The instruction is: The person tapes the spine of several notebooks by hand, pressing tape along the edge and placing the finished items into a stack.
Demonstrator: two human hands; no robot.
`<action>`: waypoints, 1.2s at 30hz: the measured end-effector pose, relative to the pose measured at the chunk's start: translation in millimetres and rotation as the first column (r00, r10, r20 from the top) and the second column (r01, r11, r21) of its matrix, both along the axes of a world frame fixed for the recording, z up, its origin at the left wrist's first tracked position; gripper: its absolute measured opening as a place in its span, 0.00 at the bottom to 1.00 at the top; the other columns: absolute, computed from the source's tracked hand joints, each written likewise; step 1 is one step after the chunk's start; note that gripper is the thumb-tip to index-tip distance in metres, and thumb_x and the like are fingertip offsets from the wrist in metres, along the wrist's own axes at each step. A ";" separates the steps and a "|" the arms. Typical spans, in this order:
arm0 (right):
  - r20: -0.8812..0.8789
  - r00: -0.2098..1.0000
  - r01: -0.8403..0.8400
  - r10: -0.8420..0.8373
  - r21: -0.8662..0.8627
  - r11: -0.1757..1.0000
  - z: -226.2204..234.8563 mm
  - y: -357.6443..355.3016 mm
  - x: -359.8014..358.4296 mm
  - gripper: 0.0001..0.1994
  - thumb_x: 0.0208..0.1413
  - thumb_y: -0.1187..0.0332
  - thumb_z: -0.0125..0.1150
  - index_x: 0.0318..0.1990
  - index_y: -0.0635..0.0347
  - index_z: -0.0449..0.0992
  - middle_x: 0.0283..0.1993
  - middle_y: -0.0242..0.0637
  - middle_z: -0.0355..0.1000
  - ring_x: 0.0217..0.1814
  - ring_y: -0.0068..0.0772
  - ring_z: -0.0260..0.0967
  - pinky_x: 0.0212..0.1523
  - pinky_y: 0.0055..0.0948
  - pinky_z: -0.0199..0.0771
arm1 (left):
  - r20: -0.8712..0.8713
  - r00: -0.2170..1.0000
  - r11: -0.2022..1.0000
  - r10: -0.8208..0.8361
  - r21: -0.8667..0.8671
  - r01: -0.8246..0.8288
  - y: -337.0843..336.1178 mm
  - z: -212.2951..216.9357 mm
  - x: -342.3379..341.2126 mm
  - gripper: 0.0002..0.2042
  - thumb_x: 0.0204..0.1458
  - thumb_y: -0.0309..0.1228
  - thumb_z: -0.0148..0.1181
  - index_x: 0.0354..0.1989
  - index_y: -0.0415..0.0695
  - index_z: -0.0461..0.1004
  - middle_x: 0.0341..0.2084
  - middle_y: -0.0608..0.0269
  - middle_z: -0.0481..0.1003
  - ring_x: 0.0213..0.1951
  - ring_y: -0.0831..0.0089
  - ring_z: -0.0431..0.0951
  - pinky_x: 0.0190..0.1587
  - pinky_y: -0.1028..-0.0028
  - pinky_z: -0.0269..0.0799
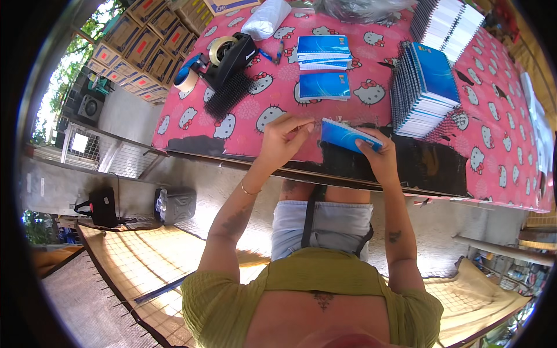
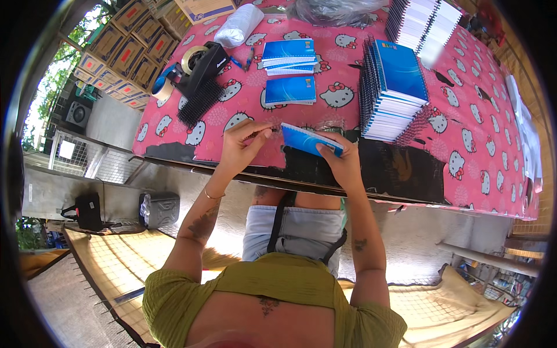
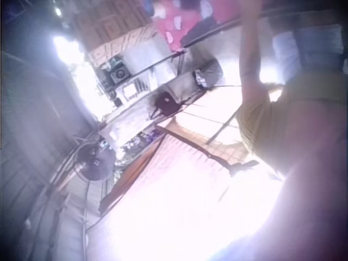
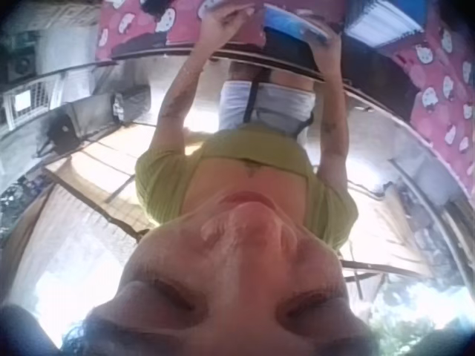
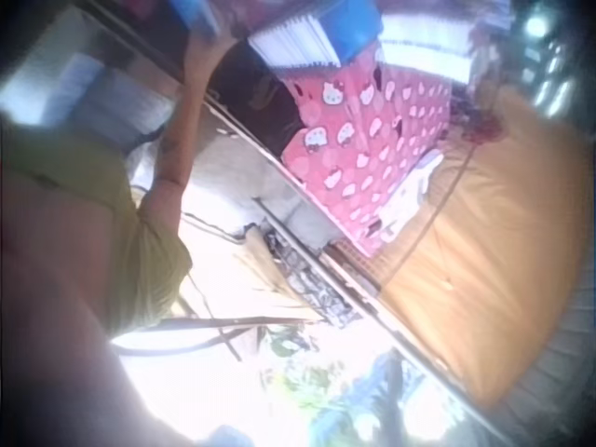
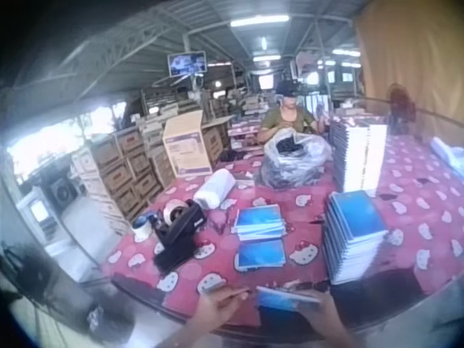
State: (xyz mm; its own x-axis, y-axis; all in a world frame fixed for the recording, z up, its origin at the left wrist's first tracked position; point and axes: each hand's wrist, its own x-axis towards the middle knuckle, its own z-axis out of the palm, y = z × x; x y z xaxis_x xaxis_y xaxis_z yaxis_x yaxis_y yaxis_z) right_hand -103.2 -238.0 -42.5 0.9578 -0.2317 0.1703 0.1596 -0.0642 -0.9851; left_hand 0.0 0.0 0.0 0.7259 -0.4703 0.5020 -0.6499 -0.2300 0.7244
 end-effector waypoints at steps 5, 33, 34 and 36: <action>0.010 1.000 -0.016 0.016 0.009 1.000 8.1 -0.7 -1.3 0.12 0.58 0.72 0.64 0.48 0.65 0.79 0.39 0.29 0.76 0.41 0.16 0.68 0.45 0.19 0.68 | 0.011 1.000 1.000 0.017 0.015 -0.017 -4.7 -1.8 0.8 0.11 0.51 0.20 0.64 0.44 0.37 0.80 0.30 0.57 0.79 0.31 0.73 0.79 0.34 0.77 0.73; 0.026 0.985 0.169 -0.169 -0.014 0.985 5.1 16.0 -18.6 0.14 0.56 0.69 0.66 0.47 0.68 0.78 0.37 0.33 0.76 0.37 0.20 0.70 0.38 0.21 0.72 | 0.462 0.886 0.851 -0.042 0.481 -0.211 -22.1 -46.0 -63.3 0.41 0.57 0.56 0.49 0.71 0.38 0.53 0.72 0.47 0.49 0.74 0.51 0.46 0.68 0.36 0.37; 0.010 0.990 0.144 -0.144 -0.001 0.990 7.2 20.7 -19.8 0.14 0.56 0.69 0.66 0.47 0.68 0.78 0.38 0.33 0.76 0.37 0.20 0.71 0.38 0.21 0.72 | 0.489 0.872 0.829 0.002 0.486 -0.275 -25.4 -22.7 -55.8 0.41 0.56 0.56 0.50 0.71 0.38 0.53 0.72 0.47 0.50 0.74 0.51 0.46 0.68 0.37 0.35; -0.020 0.996 0.093 -0.092 0.019 0.996 16.9 28.7 -22.1 0.14 0.56 0.70 0.66 0.47 0.68 0.78 0.39 0.33 0.76 0.38 0.20 0.71 0.38 0.21 0.72 | 0.550 0.835 0.800 0.025 0.489 -0.347 -36.0 -4.7 -34.1 0.42 0.56 0.57 0.51 0.70 0.38 0.53 0.71 0.46 0.51 0.73 0.51 0.46 0.68 0.37 0.35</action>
